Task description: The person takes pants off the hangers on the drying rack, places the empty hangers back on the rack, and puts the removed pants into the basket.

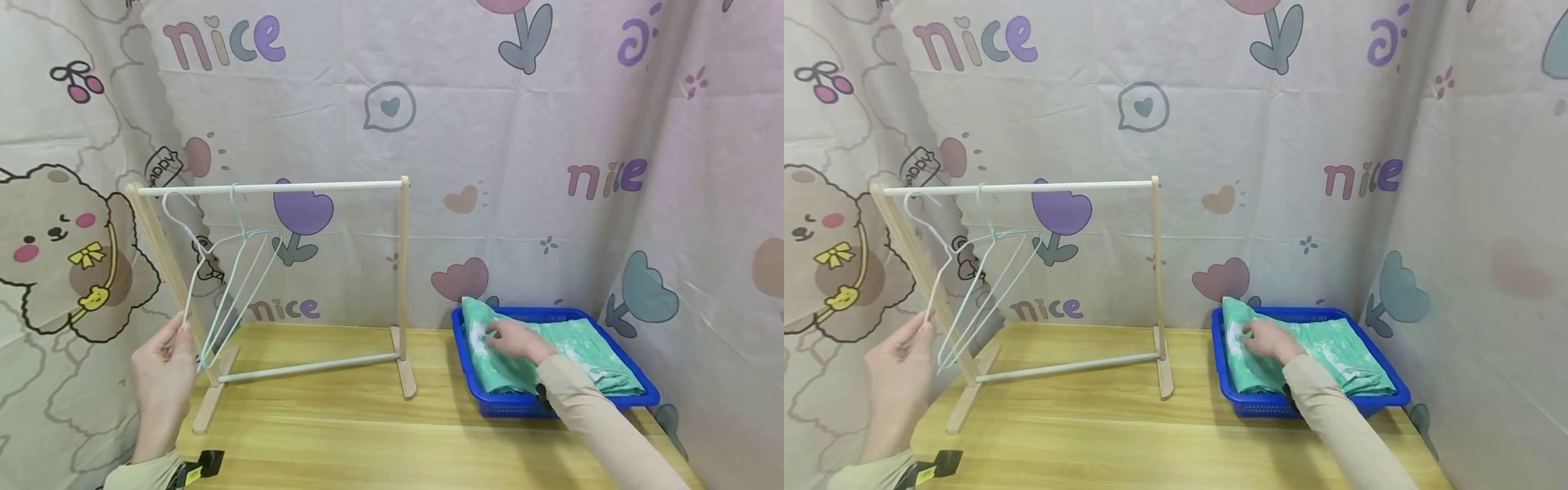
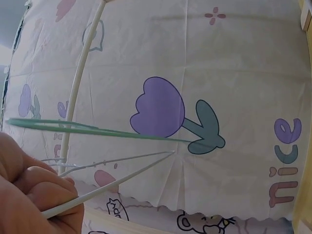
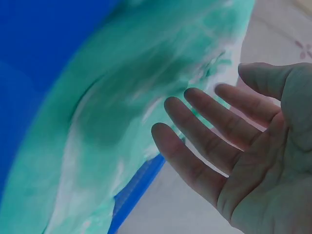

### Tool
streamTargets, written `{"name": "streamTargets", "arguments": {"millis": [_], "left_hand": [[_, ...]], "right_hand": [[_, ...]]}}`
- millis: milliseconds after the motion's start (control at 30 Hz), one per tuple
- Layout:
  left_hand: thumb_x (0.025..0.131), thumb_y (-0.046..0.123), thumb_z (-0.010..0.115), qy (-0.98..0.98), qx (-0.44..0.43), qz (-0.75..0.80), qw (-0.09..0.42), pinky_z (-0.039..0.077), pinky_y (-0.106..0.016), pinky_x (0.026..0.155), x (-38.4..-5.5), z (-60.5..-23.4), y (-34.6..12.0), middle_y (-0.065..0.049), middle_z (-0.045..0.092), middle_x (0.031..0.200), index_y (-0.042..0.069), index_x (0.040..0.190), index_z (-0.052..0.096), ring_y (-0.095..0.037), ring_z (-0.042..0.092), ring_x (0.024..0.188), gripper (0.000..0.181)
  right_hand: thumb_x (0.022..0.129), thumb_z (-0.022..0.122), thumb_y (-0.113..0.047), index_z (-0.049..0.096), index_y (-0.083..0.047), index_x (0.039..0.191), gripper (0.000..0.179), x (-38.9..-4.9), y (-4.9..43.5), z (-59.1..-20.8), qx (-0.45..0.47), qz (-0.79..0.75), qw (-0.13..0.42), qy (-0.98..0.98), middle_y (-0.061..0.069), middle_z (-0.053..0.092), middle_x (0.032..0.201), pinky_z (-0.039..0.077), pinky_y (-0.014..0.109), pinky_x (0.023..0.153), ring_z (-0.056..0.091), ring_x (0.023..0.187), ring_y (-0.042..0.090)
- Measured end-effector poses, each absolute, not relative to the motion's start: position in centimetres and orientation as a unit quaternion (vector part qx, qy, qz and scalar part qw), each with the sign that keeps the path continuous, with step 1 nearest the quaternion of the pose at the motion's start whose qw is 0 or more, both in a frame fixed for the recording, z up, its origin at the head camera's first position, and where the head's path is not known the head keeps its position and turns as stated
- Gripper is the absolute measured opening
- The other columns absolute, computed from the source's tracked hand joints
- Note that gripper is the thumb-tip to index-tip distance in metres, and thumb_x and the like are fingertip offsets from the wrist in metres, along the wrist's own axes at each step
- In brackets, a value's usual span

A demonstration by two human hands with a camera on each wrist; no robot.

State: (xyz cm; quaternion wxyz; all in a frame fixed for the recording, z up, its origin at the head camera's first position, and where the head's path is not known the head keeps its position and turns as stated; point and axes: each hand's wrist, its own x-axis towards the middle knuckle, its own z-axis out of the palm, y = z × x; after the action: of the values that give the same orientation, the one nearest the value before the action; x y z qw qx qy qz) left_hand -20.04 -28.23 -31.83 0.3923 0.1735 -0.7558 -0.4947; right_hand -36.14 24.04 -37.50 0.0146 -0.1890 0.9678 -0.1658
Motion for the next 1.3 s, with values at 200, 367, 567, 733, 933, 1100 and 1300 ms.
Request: {"name": "streamTargets", "arguments": {"millis": [200, 367, 567, 733, 933, 1100, 1300], "left_hand": [[0.103, 0.027, 0.048, -0.768, 0.158, -0.481, 0.393, 0.04, -0.003, 0.064, -20.1, -31.9, -27.9, -0.013, 0.058, 0.134, 0.015, 0.136, 0.059, 0.007, 0.058, 0.101, 0.037], [0.103, 0.026, 0.048, -0.766, 0.154, -0.48, 0.398, 0.041, -0.002, 0.066, -20.1, -31.7, -27.9, -0.013, 0.058, 0.134, 0.015, 0.136, 0.059, 0.005, 0.058, 0.104, 0.036], [0.103, 0.028, 0.047, -0.767, 0.172, -0.482, 0.386, 0.041, -0.002, 0.07, -20.0, -31.1, -27.9, -0.011, 0.058, 0.135, 0.02, 0.136, 0.059, 0.0, 0.059, 0.109, 0.037], [0.103, 0.029, 0.049, -0.765, 0.166, -0.482, 0.393, 0.04, -0.002, 0.07, -20.0, -31.2, -27.7, -0.012, 0.06, 0.133, 0.019, 0.135, 0.06, 0.007, 0.058, 0.103, 0.036], [0.103, 0.026, 0.049, -0.762, 0.16, -0.483, 0.402, 0.041, -0.003, 0.065, -19.9, -31.3, -27.8, -0.015, 0.061, 0.13, 0.017, 0.135, 0.06, 0.01, 0.059, 0.091, 0.035], [0.101, 0.023, 0.051, -0.755, 0.157, -0.486, 0.412, 0.041, -0.009, 0.054, -19.9, -30.9, -27.9, -0.013, 0.064, 0.127, 0.016, 0.133, 0.062, 0.007, 0.055, 0.073, 0.034], [0.101, 0.023, 0.053, -0.751, 0.161, -0.493, 0.409, 0.036, -0.018, 0.041, -19.9, -31.2, -28.3, 0.0, 0.069, 0.117, 0.016, 0.132, 0.063, 0.004, 0.05, 0.058, 0.034]], "right_hand": [[0.099, 0.054, -0.017, 0.06, 0.002, 0.127, 0.034, -36.1, 21.5, -37.2, -0.202, -0.167, -0.004, 0.965, 0.018, 0.068, 0.113, 0.054, 0.047, 0.084, 0.067, 0.1, 0.031], [0.098, 0.056, -0.019, 0.064, 0.0, 0.124, 0.033, -36.3, 19.3, -36.5, -0.195, -0.146, -0.028, 0.97, 0.014, 0.07, 0.11, 0.054, 0.046, 0.084, 0.067, 0.097, 0.027], [0.095, 0.059, -0.016, 0.074, -0.006, 0.096, 0.017, -37.2, 16.5, -36.1, -0.223, -0.131, -0.092, 0.961, 0.002, 0.069, 0.079, 0.053, 0.036, 0.069, 0.061, 0.068, 0.015], [0.096, 0.058, -0.014, 0.068, -0.01, 0.075, 0.024, -38.5, 14.2, -35.5, -0.244, -0.184, -0.134, 0.943, -0.003, 0.05, 0.058, 0.038, 0.027, 0.053, 0.042, 0.051, 0.01], [0.098, 0.058, -0.017, 0.071, -0.007, 0.082, 0.023, -39.6, 12.0, -34.7, -0.247, -0.25, -0.176, 0.92, 0.001, 0.061, 0.068, 0.04, 0.026, 0.058, 0.047, 0.059, 0.011], [0.098, 0.058, -0.019, 0.074, -0.007, 0.101, 0.02, -39.8, 10.8, -34.3, -0.223, -0.285, -0.189, 0.913, 0.008, 0.072, 0.091, 0.053, 0.035, 0.073, 0.064, 0.079, 0.019], [0.1, 0.056, -0.02, 0.066, 0.001, 0.122, 0.032, -40.0, 9.3, -34.3, -0.206, -0.315, -0.184, 0.908, 0.015, 0.071, 0.107, 0.055, 0.04, 0.086, 0.067, 0.099, 0.028]]}}
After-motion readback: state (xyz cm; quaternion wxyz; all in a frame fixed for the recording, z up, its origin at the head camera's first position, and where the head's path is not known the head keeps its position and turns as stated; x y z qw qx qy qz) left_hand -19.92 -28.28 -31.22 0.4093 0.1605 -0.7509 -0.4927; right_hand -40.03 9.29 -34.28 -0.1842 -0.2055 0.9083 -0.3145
